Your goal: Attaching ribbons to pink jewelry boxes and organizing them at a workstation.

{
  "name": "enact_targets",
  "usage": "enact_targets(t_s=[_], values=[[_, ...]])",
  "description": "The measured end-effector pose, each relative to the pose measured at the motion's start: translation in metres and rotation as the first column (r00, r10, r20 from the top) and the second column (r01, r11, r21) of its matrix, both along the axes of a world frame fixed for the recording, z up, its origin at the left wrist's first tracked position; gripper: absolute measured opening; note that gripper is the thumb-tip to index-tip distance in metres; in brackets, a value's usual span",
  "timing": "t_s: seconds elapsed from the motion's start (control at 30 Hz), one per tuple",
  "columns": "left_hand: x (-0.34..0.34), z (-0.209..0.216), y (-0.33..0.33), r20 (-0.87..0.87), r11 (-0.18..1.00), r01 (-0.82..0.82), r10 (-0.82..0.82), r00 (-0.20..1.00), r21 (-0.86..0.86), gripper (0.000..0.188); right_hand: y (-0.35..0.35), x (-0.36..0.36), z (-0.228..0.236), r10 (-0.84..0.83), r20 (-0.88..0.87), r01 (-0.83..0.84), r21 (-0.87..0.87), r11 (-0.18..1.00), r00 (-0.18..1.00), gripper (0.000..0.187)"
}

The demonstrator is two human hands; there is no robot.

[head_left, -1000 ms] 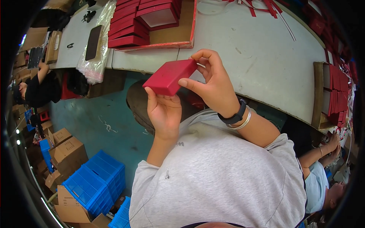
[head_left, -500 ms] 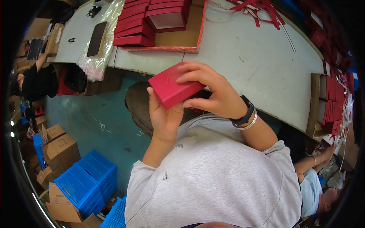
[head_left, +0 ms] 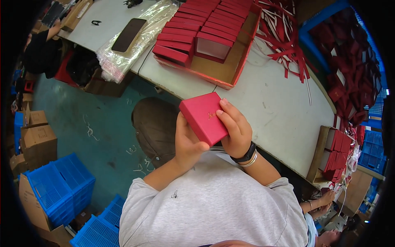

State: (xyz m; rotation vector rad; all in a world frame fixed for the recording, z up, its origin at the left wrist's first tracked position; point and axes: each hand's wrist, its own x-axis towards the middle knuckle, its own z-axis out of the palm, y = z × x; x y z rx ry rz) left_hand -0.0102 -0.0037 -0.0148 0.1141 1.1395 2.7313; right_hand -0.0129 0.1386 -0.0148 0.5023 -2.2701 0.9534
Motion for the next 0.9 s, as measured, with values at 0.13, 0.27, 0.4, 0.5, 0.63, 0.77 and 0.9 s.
enact_targets(t_s=[0.13,0.27,0.4,0.5,0.63,0.77,0.9], values=[[0.007,-0.017,-0.008,-0.222,0.990,-0.075,0.046,0.974,-0.121,0.086,-0.005,-0.008,0.006,0.021,-0.047,-0.017,0.083,0.996,0.999,0.044],[-0.001,-0.021,-0.016,-0.284,0.976,-0.187,0.149,0.947,-0.111,0.056,-0.013,-0.016,0.005,0.089,-0.042,-0.091,-0.048,0.995,0.995,0.039],[-0.017,-0.018,-0.026,-0.112,0.989,-0.137,0.143,0.983,0.054,0.036,-0.013,-0.025,-0.002,0.072,-0.080,-0.097,-0.382,0.919,0.994,0.040],[-0.033,-0.009,-0.030,0.062,0.973,-0.076,0.063,0.996,0.220,0.036,0.008,-0.027,0.012,0.193,0.069,-0.194,-0.004,0.981,0.979,0.040],[-0.038,-0.020,-0.033,0.072,0.964,0.015,-0.035,0.997,0.264,0.043,0.006,-0.041,0.023,0.259,-0.120,-0.235,0.183,0.955,0.958,0.023],[-0.032,-0.024,-0.029,0.016,0.981,0.186,-0.187,0.982,0.064,0.052,0.001,-0.046,0.031,0.264,-0.146,-0.205,0.329,0.922,0.953,0.023],[-0.027,-0.014,-0.029,-0.027,0.907,0.237,-0.262,0.965,-0.348,0.050,-0.002,-0.050,0.034,0.288,-0.169,-0.223,0.325,0.919,0.943,0.025]])
